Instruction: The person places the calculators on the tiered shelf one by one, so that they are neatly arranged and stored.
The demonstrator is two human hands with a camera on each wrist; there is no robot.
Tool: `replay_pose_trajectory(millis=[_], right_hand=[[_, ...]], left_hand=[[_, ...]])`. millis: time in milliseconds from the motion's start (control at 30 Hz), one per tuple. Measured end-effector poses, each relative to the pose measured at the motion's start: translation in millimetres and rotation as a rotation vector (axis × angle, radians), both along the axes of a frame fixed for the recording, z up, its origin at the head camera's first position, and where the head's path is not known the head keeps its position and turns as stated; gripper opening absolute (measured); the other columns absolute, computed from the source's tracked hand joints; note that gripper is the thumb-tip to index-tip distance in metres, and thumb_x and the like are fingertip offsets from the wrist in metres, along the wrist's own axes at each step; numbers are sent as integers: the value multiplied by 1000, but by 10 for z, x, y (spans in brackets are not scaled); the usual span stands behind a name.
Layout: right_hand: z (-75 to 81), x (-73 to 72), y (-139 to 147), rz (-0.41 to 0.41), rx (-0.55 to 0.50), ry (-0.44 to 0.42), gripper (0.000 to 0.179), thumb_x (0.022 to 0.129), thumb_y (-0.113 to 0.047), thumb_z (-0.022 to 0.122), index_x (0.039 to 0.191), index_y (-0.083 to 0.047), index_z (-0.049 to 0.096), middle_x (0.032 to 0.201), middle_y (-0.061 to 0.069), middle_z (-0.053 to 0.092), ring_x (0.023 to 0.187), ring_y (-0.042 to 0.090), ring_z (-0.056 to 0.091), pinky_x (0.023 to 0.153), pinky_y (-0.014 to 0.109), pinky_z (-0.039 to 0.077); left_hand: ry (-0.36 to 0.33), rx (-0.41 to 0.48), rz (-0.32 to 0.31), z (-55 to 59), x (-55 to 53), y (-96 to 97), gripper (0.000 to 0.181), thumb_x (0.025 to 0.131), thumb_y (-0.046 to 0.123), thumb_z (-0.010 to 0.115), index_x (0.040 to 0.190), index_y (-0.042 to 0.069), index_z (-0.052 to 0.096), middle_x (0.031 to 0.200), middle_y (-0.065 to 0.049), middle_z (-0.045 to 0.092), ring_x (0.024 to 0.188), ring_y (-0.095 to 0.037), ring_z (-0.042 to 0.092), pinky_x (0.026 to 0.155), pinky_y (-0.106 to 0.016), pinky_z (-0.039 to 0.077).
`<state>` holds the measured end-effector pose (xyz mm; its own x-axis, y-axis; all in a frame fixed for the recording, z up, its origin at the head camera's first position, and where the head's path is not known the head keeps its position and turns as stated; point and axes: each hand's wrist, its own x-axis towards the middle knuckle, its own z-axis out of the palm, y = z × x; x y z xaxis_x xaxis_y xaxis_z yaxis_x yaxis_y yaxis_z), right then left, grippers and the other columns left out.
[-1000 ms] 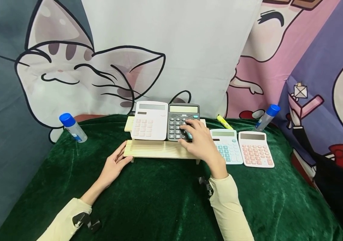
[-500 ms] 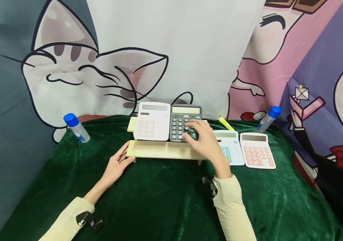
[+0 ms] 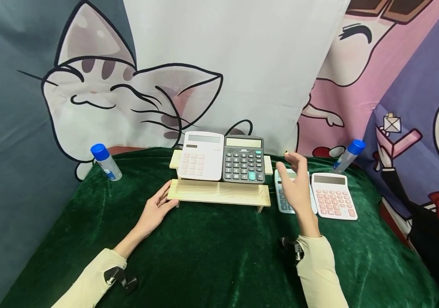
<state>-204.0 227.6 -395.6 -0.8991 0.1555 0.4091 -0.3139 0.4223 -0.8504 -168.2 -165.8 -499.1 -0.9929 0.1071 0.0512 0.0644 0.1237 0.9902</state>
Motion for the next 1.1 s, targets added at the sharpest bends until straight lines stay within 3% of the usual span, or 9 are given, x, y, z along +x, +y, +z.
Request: replay_pose_trajectory(millis=[133, 267, 500, 700, 800, 933, 1100], right_hand=[[-215, 33, 197, -82, -99, -124, 43, 104, -25, 53, 141, -8, 39, 135, 10, 51, 135, 20, 46, 118, 43, 32], [-434, 34, 342, -96, -102, -231, 52, 105, -29, 50, 146, -3, 31, 143, 15, 45, 142, 28, 39, 120, 49, 28], [-660, -5, 434, -128, -63, -218, 60, 100, -26, 60, 148, -3, 33, 152, 19, 39, 145, 31, 33, 121, 50, 25], [-792, -15, 488, -155, 180, -280, 83, 93, -39, 67, 156, -5, 24, 160, 26, 22, 149, 40, 21, 121, 58, 18], [-866, -24, 507, -125, 336, -300, 95, 89, -44, 71, 157, -3, 19, 158, 30, 22, 146, 45, 22, 118, 63, 19], [-941, -43, 518, -119, 513, -271, 104, 82, -49, 76, 154, 4, 23, 155, 31, 24, 144, 49, 20, 117, 64, 15], [-979, -37, 519, -148, 656, -315, 112, 78, -54, 76, 153, 9, 21, 153, 36, 19, 142, 52, 15, 117, 66, 10]], left_hand=[[-7, -2, -5, -18, -12, 0, 71, 96, 31, 68, 157, 22, 31, 158, -8, 40, 139, -21, 46, 107, -26, 45], [-8, 18, 0, -20, -7, -4, 71, 96, 27, 68, 157, 21, 32, 157, -9, 42, 137, -21, 48, 101, -18, 47], [-11, 8, 4, -34, -12, -8, 72, 96, 28, 68, 157, 20, 31, 157, -9, 41, 138, -20, 46, 103, -17, 44], [-12, 7, 11, -30, -17, -13, 71, 96, 28, 69, 156, 23, 33, 156, -8, 43, 137, -20, 48, 102, -16, 44], [-7, 16, 1, -22, -17, -9, 72, 96, 27, 69, 157, 21, 32, 156, -9, 43, 137, -21, 48, 99, -13, 46], [2, 36, -16, -16, -24, 2, 73, 96, 26, 68, 158, 16, 29, 156, -10, 43, 135, -24, 50, 95, -13, 49], [-1, 41, -11, -2, -19, 7, 73, 96, 25, 68, 158, 16, 29, 156, -11, 43, 134, -24, 50, 94, -14, 50]])
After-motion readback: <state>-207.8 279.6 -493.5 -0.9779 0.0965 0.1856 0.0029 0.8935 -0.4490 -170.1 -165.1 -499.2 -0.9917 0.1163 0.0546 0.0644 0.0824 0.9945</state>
